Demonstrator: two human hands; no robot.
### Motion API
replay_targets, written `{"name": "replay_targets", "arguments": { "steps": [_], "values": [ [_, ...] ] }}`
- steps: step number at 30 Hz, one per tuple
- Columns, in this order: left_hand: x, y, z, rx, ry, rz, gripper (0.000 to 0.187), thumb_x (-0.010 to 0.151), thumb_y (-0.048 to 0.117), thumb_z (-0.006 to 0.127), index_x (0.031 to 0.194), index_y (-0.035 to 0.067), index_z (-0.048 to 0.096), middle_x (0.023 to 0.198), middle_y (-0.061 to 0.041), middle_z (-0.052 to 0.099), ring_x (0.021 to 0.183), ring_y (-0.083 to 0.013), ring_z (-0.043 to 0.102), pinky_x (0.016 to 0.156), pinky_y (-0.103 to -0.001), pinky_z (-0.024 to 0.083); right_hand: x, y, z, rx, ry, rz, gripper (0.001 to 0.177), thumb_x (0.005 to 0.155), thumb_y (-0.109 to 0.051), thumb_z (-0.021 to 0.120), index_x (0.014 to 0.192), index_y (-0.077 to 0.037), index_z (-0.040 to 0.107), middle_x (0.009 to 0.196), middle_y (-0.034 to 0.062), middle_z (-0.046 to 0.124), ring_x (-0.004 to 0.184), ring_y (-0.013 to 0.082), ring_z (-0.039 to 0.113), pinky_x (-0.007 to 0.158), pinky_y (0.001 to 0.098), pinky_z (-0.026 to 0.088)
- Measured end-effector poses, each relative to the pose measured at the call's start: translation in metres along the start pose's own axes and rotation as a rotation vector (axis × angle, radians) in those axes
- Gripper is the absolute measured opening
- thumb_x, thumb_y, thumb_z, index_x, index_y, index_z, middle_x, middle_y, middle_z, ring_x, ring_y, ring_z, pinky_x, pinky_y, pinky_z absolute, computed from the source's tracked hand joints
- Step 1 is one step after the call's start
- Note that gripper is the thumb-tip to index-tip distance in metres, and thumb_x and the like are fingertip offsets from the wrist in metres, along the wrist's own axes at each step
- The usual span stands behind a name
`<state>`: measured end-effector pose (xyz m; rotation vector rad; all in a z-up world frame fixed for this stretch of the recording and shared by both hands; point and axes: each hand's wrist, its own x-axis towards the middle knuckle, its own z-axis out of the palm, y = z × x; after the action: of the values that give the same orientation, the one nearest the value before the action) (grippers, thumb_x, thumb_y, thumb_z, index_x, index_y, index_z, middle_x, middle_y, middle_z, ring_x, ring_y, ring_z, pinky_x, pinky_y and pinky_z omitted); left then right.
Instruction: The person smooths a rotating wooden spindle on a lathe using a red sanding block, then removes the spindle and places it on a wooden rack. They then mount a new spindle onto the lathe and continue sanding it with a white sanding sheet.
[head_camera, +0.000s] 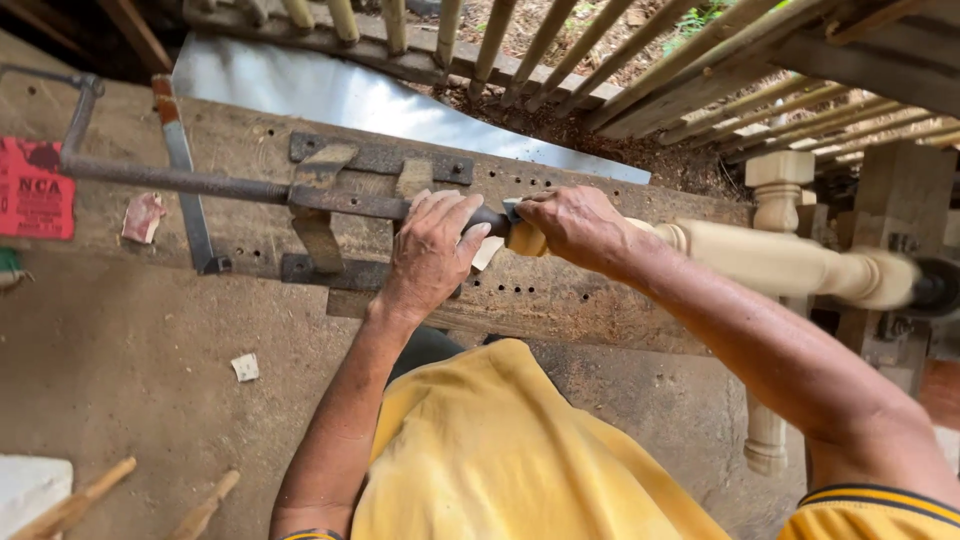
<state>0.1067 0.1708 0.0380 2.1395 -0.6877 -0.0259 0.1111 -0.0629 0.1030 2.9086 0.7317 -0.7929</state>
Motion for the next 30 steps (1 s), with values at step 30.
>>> {"name": "replay_targets", "arguments": {
  "steps": [30],
  "values": [
    [0.128,0.014,0.073,0.026,-1.125,-0.068,0.09,0.071,0.028,0.083,0.148,0.015,0.039,0.113,-0.016,0.07,0.095,-0.029,0.07,0.086,-0.046,0.06,-0.129,-0.107,0.171,1.663,0.964,0.694,0.02,0.103,-0.007,0.059,0.118,0.002,0.07,0.099,0.0019,0.073,0.087,0.0085,0.067,0.077,0.0255,0.059]
  ]
}}
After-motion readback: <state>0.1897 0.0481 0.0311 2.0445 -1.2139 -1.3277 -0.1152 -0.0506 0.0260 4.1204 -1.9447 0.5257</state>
